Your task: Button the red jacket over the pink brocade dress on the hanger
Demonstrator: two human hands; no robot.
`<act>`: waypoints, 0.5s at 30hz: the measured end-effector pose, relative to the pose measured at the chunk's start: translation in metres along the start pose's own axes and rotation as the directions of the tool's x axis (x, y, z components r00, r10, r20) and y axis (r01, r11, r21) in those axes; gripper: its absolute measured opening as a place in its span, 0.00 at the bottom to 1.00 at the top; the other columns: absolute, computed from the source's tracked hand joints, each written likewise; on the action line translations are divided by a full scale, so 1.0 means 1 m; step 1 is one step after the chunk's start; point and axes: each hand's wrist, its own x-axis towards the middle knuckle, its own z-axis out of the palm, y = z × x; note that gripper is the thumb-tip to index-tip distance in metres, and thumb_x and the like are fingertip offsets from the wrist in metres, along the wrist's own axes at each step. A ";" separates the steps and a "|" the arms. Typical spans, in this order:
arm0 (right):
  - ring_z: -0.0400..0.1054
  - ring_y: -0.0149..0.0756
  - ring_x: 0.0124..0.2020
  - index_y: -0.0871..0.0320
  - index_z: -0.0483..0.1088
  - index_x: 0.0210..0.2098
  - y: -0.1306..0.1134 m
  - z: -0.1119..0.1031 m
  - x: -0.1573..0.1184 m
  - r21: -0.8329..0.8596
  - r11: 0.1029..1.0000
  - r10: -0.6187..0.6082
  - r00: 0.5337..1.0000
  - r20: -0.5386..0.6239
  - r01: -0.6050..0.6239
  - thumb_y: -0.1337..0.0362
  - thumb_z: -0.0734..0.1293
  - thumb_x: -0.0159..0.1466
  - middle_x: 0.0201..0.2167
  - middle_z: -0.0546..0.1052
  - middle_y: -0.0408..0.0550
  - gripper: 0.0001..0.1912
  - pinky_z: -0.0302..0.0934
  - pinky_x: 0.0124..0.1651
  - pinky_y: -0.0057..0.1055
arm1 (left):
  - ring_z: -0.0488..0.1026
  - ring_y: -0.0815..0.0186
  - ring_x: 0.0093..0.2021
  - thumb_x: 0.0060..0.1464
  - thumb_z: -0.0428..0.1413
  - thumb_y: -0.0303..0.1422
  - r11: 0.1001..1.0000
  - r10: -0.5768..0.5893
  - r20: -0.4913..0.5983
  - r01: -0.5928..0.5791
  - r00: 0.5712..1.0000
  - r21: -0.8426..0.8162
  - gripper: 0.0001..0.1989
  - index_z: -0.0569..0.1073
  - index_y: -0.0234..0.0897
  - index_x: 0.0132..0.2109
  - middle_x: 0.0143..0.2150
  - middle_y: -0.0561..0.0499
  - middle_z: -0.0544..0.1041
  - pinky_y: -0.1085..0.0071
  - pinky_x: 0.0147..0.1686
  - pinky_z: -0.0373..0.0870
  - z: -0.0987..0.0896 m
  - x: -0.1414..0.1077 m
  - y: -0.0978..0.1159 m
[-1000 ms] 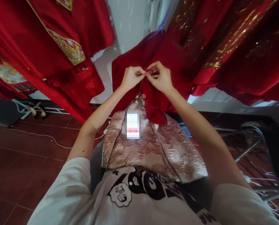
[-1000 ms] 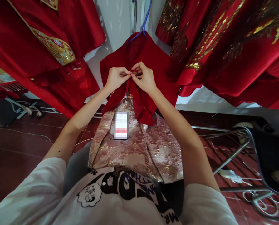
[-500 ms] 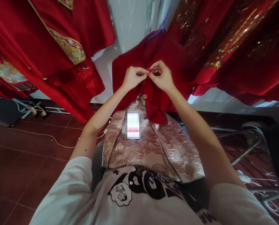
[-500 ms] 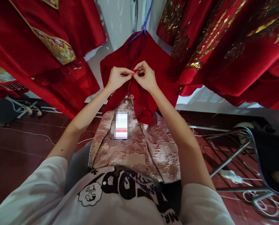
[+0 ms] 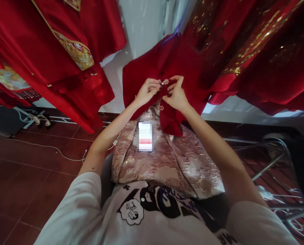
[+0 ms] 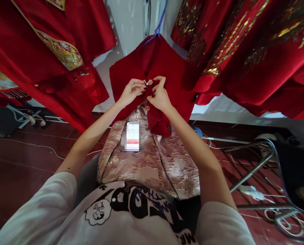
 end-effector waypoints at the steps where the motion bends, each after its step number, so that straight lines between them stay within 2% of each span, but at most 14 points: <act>1: 0.73 0.39 0.40 0.52 0.60 0.62 0.004 -0.003 -0.001 0.011 0.999 0.052 0.999 0.001 -0.052 0.57 0.76 0.64 0.44 0.74 0.49 0.32 0.75 0.46 0.42 | 0.82 0.62 0.53 0.72 0.61 0.41 1.000 -0.027 0.019 0.027 0.999 0.013 0.11 0.75 0.39 0.51 0.47 0.46 0.82 0.61 0.61 0.76 0.000 -0.004 0.000; 4: 0.71 0.33 0.36 0.50 0.59 0.57 0.012 -0.012 0.003 0.118 0.978 0.168 0.986 0.025 -0.169 0.60 0.73 0.65 0.40 0.70 0.43 0.27 0.75 0.43 0.38 | 0.81 0.58 0.57 0.74 0.58 0.47 0.996 -0.091 0.097 0.088 0.991 0.030 0.16 0.77 0.38 0.49 0.48 0.45 0.82 0.59 0.65 0.73 0.004 -0.014 0.007; 6: 0.70 0.32 0.35 0.49 0.59 0.54 0.011 -0.017 0.005 0.225 0.956 0.178 0.982 0.065 -0.189 0.60 0.73 0.64 0.39 0.68 0.41 0.25 0.75 0.41 0.36 | 0.79 0.55 0.61 0.74 0.57 0.50 0.993 -0.112 0.167 0.114 0.980 -0.004 0.19 0.79 0.38 0.49 0.48 0.46 0.82 0.57 0.67 0.71 0.006 -0.019 0.016; 8: 0.70 0.32 0.37 0.48 0.59 0.51 0.005 -0.020 0.004 0.294 0.939 0.156 0.982 0.103 -0.179 0.60 0.76 0.60 0.39 0.66 0.41 0.27 0.76 0.42 0.36 | 0.79 0.52 0.61 0.71 0.61 0.52 0.990 -0.128 0.245 0.140 0.961 -0.032 0.21 0.80 0.37 0.50 0.47 0.46 0.82 0.54 0.67 0.71 0.007 -0.026 0.026; 10: 0.71 0.34 0.39 0.49 0.60 0.48 -0.001 -0.020 -0.002 0.301 0.941 0.122 0.984 0.133 -0.157 0.61 0.78 0.57 0.39 0.67 0.41 0.27 0.77 0.45 0.37 | 0.81 0.52 0.55 0.63 0.69 0.51 0.980 -0.186 0.296 0.200 0.937 -0.019 0.23 0.79 0.35 0.49 0.44 0.46 0.82 0.52 0.64 0.76 0.002 -0.033 0.032; 12: 0.72 0.36 0.41 0.51 0.61 0.45 -0.009 -0.019 -0.011 0.259 0.958 0.086 0.986 0.144 -0.122 0.62 0.78 0.55 0.38 0.68 0.42 0.25 0.77 0.48 0.39 | 0.83 0.55 0.46 0.57 0.74 0.45 0.954 -0.293 0.289 0.299 0.911 0.025 0.22 0.78 0.33 0.46 0.39 0.46 0.81 0.50 0.56 0.82 -0.008 -0.039 0.031; 15: 0.73 0.37 0.40 0.53 0.64 0.43 -0.022 -0.009 -0.027 0.131 0.990 0.042 0.994 0.098 -0.054 0.60 0.76 0.58 0.40 0.71 0.45 0.20 0.76 0.47 0.40 | 0.81 0.60 0.35 0.55 0.76 0.35 0.909 -0.417 0.154 0.410 0.896 0.075 0.17 0.76 0.32 0.36 0.32 0.48 0.79 0.52 0.46 0.87 -0.031 -0.048 0.023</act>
